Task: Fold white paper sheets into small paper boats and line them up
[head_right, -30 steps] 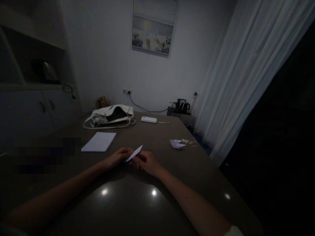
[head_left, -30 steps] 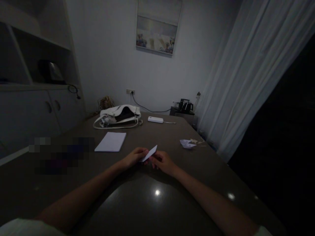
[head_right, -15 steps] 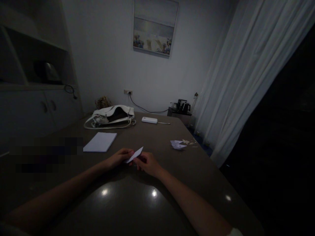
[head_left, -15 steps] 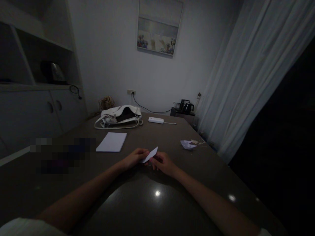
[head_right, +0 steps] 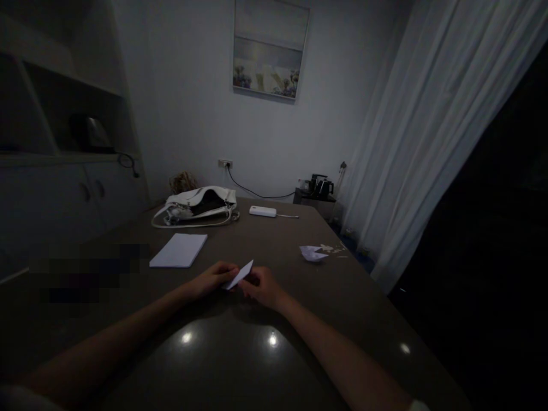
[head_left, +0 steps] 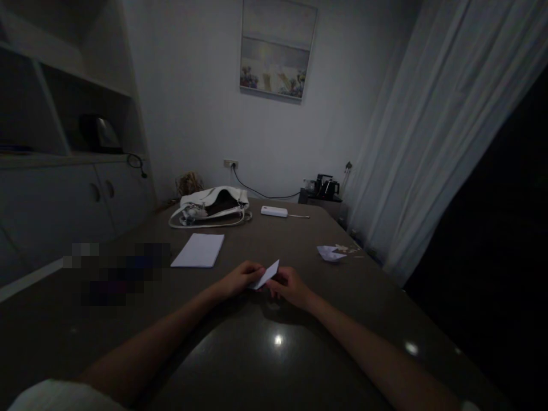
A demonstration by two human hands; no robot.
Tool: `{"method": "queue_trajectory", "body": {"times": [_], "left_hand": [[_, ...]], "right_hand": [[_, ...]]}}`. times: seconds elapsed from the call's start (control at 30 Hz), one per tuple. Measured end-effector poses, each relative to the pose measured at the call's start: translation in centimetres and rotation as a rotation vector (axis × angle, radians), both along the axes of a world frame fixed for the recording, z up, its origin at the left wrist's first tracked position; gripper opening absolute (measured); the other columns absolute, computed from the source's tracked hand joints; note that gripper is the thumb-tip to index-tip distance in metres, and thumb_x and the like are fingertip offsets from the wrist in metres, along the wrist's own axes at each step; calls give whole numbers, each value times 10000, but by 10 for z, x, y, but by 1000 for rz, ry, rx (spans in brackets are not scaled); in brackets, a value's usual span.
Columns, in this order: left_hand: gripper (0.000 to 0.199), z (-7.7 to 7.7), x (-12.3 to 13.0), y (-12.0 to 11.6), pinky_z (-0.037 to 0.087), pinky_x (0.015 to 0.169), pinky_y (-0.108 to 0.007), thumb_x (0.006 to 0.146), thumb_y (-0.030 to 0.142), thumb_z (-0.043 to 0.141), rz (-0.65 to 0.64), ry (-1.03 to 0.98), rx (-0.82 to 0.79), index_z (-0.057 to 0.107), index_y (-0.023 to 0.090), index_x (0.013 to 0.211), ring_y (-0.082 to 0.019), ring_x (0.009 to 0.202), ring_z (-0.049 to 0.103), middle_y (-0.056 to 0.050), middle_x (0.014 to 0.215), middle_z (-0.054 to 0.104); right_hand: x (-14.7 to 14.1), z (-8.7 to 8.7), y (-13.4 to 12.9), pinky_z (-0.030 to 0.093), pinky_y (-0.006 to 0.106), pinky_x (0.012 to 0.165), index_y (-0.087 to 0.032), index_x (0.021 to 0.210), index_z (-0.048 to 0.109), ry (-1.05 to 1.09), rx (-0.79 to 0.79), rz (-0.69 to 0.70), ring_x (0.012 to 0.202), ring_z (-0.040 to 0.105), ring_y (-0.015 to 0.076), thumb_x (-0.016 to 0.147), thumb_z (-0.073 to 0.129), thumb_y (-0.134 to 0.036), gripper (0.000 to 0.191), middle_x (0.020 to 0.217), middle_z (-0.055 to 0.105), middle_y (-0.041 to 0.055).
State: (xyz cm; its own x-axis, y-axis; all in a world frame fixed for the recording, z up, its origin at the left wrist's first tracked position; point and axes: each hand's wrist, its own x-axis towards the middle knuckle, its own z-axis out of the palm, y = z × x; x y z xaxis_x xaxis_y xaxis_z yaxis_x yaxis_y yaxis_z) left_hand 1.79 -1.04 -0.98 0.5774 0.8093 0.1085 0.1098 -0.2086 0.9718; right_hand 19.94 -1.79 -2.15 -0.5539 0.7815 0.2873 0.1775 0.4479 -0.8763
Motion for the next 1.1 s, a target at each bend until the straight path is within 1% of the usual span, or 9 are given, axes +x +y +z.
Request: {"method": "queue_trajectory", "body": {"times": [0.1, 0.23, 0.4, 0.53, 0.7, 0.8, 1.0, 1.1], "left_hand": [[477, -1, -1, 1, 277, 470, -205, 744, 573, 524, -7, 27, 36, 568, 107, 655, -92, 477, 389, 10, 525, 496], [499, 0, 0, 0, 320, 515, -219, 746, 585, 518, -27, 22, 79, 590, 99, 656, -108, 521, 421, -10, 566, 523], [482, 3, 1, -1, 333, 525, -224, 732, 574, 551, -24, -55, 40, 603, 96, 704, -118, 544, 436, -25, 608, 549], [487, 6, 2, -4, 353, 559, -234, 732, 574, 557, -26, -71, 36, 623, 92, 741, -130, 569, 467, -40, 630, 576], [516, 9, 3, -5, 374, 579, -243, 693, 602, 582, -21, -84, 29, 641, 92, 731, -142, 590, 493, -56, 656, 606], [489, 8, 2, -5, 379, 585, -240, 708, 581, 583, -20, -78, 27, 644, 97, 743, -141, 596, 494, -49, 659, 611], [492, 2, 1, -1, 382, 581, -240, 736, 584, 548, -69, -95, 35, 636, 100, 751, -155, 614, 520, -62, 671, 620], [477, -1, 0, 2, 376, 573, -232, 754, 566, 539, -53, -83, 50, 633, 99, 780, -146, 610, 506, -56, 686, 616]], "right_hand": [[0, 0, 1, 370, 170, 416, -101, 785, 586, 33, -25, 3, 450, 474, 68, 781, 554, -406, 306, 564, 531, -10], [1, 2, 3, 380, 162, 406, -116, 816, 570, 99, -74, 3, 465, 493, 70, 789, 541, -412, 298, 590, 527, -18], [1, 8, 2, 347, 147, 385, -119, 885, 570, 135, -121, 43, 437, 465, 55, 801, 530, -399, 295, 575, 530, -24], [1, 8, 0, 337, 147, 387, -124, 929, 559, 147, -155, 67, 440, 469, 54, 800, 532, -402, 307, 585, 541, -25], [1, 10, -1, 331, 149, 382, -123, 911, 553, 145, -174, 79, 431, 465, 53, 796, 535, -395, 295, 585, 546, -24], [1, 12, -2, 337, 151, 384, -124, 887, 550, 152, -169, 89, 429, 466, 54, 788, 541, -392, 286, 581, 545, -23], [2, 11, -2, 345, 152, 395, -129, 900, 549, 155, -171, 104, 458, 484, 60, 782, 547, -413, 308, 596, 547, -20], [2, 9, 0, 349, 155, 397, -126, 921, 555, 154, -164, 115, 467, 492, 63, 779, 554, -418, 324, 612, 553, -14]]}}
